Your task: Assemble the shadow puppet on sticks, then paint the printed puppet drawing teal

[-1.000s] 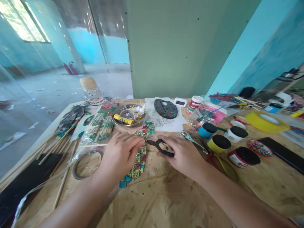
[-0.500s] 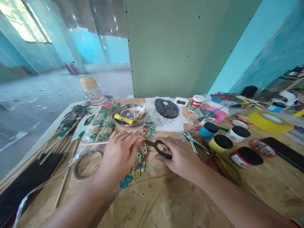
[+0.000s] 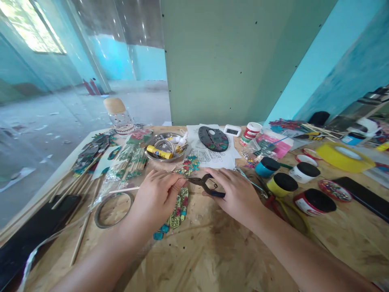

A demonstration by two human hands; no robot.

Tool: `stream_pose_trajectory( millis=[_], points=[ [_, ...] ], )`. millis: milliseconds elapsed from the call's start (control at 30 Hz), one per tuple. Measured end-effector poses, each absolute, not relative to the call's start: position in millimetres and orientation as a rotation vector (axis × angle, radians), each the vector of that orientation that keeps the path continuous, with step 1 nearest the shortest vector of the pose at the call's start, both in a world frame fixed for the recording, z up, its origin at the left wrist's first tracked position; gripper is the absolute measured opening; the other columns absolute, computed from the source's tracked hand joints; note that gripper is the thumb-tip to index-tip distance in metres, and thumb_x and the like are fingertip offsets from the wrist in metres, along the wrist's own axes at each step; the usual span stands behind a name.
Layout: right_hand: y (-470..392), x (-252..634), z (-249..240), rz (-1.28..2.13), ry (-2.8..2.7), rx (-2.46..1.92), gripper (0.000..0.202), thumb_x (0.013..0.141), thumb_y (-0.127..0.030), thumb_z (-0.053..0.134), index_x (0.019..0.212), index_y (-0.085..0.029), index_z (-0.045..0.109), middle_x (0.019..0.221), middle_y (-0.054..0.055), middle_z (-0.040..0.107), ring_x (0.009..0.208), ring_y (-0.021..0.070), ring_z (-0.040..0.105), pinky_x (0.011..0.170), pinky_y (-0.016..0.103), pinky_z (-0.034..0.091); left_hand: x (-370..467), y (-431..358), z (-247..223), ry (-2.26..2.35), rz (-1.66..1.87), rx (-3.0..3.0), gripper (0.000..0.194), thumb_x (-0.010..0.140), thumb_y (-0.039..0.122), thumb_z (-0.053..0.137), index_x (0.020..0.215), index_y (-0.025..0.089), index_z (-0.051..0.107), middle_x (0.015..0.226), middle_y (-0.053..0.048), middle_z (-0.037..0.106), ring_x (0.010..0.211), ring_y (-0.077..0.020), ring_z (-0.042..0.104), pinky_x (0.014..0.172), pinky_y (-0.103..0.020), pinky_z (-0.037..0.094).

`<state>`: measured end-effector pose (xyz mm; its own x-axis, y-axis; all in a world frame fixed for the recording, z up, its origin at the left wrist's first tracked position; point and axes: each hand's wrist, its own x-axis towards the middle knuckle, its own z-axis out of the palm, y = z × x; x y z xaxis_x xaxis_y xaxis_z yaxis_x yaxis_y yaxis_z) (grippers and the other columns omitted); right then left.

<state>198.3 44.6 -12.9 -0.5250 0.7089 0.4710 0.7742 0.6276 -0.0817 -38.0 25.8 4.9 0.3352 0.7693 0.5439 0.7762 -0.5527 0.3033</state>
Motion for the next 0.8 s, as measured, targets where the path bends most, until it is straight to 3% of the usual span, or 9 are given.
stream_pose_trajectory(
  millis=[333, 567, 700, 800],
  points=[
    [45, 199, -10, -0.240, -2.406, -1.249, 0.057, 0.086, -0.036, 0.070, 0.138, -0.021, 0.053, 0.109, 0.010, 0.069, 0.098, 0.0294, 0.065, 0.082, 0.043, 0.055, -38, 28, 5, -1.508, -1.037, -2.587, 0.026, 0.096, 0.025, 0.045, 0.079, 0.019, 0.065, 0.072, 0.000, 0.069, 0.070, -0.0175, 0.063, 0.068, -0.032, 0.043],
    [44, 199, -14, -0.138, -2.412, -1.190, 0.055, 0.084, -0.023, 0.065, 0.138, -0.019, 0.053, 0.122, 0.012, 0.069, 0.106, 0.0287, 0.067, 0.090, 0.043, 0.054, -38, 28, 4, -1.409, -1.033, -2.523, 0.019, 0.093, 0.020, 0.050, 0.084, 0.019, 0.067, 0.075, 0.001, 0.072, 0.070, -0.0175, 0.063, 0.066, -0.032, 0.042],
    [34, 193, -10, 0.121, -2.395, -1.255, 0.045, 0.089, -0.030, 0.061, 0.133, -0.022, 0.057, 0.117, 0.010, 0.073, 0.099, 0.0286, 0.070, 0.082, 0.040, 0.055, -39, 26, 2, -1.274, -1.006, -2.417, 0.017, 0.089, 0.011, 0.052, 0.087, 0.020, 0.066, 0.078, 0.002, 0.073, 0.071, -0.0173, 0.061, 0.070, -0.034, 0.040],
    [28, 191, -3, 0.561, -2.371, -1.358, 0.033, 0.096, -0.044, 0.051, 0.116, -0.024, 0.067, 0.099, 0.008, 0.076, 0.086, 0.0250, 0.071, 0.073, 0.035, 0.052, -39, 25, 0, -1.214, -0.913, -2.370, 0.020, 0.087, 0.006, 0.052, 0.089, 0.021, 0.065, 0.081, 0.002, 0.073, 0.075, -0.0187, 0.060, 0.071, -0.035, 0.038]
  ],
)
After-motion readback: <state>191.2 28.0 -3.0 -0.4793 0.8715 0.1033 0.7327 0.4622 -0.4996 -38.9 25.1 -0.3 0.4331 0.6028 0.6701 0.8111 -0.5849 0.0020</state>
